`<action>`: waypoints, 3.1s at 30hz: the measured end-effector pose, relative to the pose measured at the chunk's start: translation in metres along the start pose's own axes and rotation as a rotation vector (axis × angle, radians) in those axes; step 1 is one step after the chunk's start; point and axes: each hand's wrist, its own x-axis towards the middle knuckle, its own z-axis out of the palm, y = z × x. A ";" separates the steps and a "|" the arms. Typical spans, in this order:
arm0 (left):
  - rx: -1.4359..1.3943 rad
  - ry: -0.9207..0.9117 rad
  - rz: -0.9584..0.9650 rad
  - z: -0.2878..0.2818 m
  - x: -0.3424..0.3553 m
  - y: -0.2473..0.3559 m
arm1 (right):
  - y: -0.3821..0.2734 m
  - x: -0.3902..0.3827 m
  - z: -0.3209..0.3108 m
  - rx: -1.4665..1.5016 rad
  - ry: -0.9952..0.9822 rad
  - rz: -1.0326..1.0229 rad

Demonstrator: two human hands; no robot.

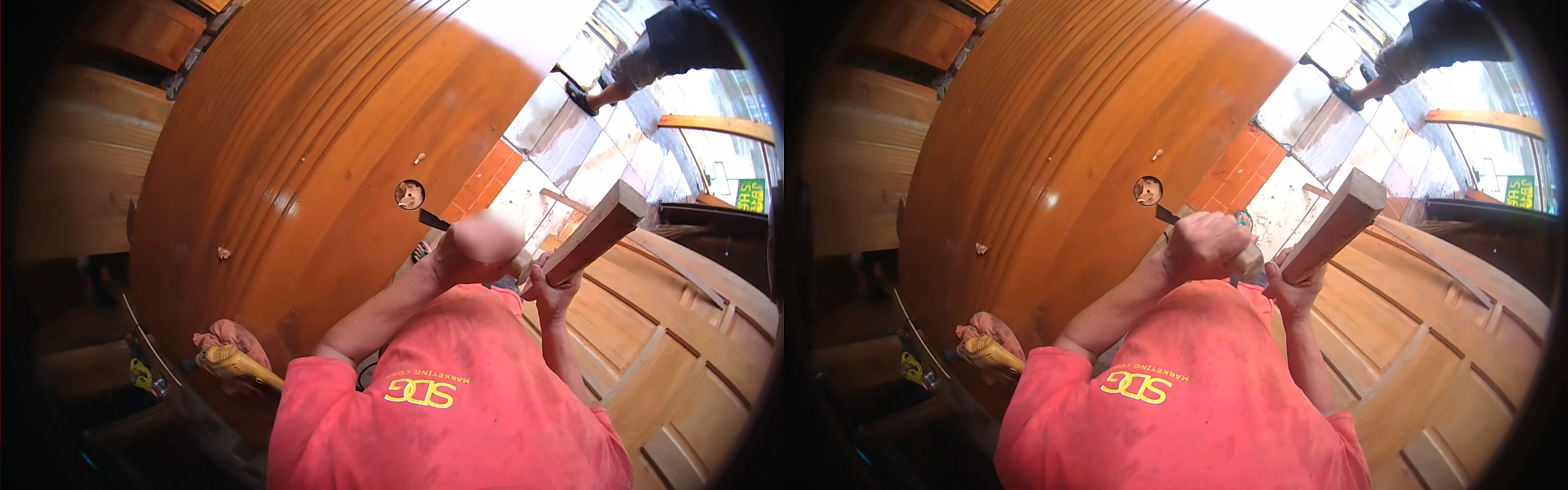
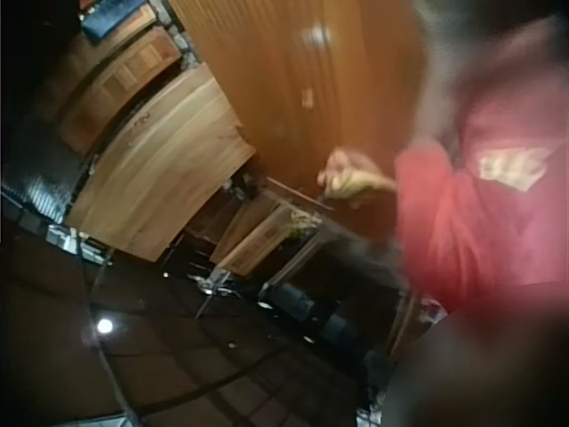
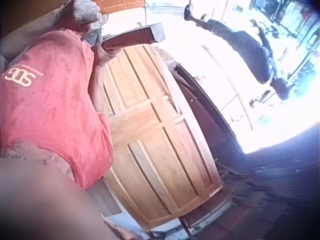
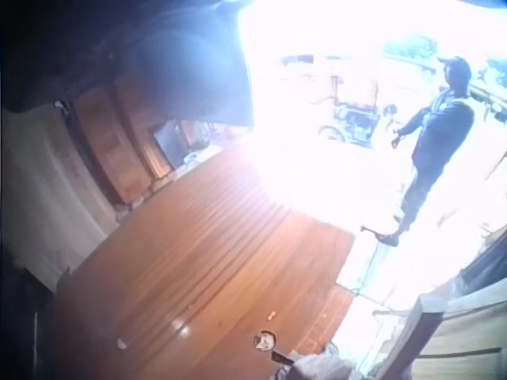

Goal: Using a chisel and a wooden block as a mallet to carve a hole in a wooden surface.

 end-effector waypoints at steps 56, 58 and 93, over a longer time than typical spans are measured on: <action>0.174 0.058 -0.300 0.022 0.025 -0.066 | 0.012 0.146 0.017 -0.314 -0.667 -0.107; 0.183 0.061 -0.313 0.022 0.024 -0.059 | 0.019 0.143 -0.002 -0.012 -0.565 0.058; 0.591 0.006 -1.273 -0.030 -0.016 -0.041 | 0.011 0.166 -0.017 0.068 -0.533 0.175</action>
